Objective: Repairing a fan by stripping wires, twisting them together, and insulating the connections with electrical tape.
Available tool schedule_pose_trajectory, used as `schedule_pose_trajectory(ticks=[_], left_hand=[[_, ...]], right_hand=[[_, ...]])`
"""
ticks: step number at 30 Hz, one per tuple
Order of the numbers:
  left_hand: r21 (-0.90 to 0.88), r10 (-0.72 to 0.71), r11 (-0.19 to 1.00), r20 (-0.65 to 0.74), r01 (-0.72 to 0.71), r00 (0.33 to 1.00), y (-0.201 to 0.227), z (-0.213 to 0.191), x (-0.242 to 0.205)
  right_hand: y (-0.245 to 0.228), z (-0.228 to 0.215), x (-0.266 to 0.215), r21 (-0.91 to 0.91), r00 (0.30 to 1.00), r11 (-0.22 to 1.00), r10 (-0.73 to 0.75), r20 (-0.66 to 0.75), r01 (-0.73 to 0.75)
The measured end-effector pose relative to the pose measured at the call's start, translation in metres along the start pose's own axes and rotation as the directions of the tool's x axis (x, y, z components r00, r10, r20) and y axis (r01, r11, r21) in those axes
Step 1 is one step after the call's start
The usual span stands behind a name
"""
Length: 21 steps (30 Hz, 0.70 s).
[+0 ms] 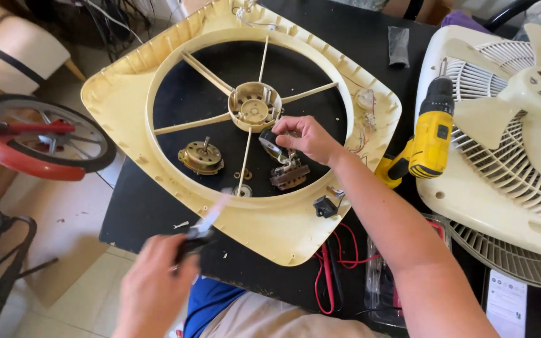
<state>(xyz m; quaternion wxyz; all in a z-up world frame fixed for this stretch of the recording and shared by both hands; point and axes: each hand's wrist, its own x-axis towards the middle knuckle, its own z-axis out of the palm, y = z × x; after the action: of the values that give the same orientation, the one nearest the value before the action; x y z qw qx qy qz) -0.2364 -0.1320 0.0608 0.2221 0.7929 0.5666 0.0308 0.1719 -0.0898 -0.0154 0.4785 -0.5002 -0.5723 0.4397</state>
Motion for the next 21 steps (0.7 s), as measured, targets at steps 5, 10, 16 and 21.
schedule_pose_trajectory(ticks=[5, 10, 16, 21], left_hand=[[0.065, 0.242, 0.967, 0.058, -0.246, 0.969, 0.063, 0.028, 0.03], [0.282, 0.497, 0.847, -0.123, -0.45, 0.859, 0.084, 0.07, 0.06], [0.466, 0.571, 0.774, -0.221, -0.429, 0.79, 0.072, 0.103, 0.083], [0.467, 0.561, 0.777, -0.21, -0.422, 0.8, 0.074, 0.106, 0.088]], right_hand=[[0.012, -0.004, -0.001, 0.13, 0.997, 0.989, -0.07, 0.018, 0.067], [0.021, -0.005, 0.001, 0.248, 0.997, 0.968, -0.048, 0.068, 0.03], [0.025, 0.001, -0.001, 0.299, 0.981, 0.936, -0.195, 0.006, 0.185], [0.015, 0.004, -0.004, 0.343, 0.979, 0.92, -0.205, 0.002, 0.191]])
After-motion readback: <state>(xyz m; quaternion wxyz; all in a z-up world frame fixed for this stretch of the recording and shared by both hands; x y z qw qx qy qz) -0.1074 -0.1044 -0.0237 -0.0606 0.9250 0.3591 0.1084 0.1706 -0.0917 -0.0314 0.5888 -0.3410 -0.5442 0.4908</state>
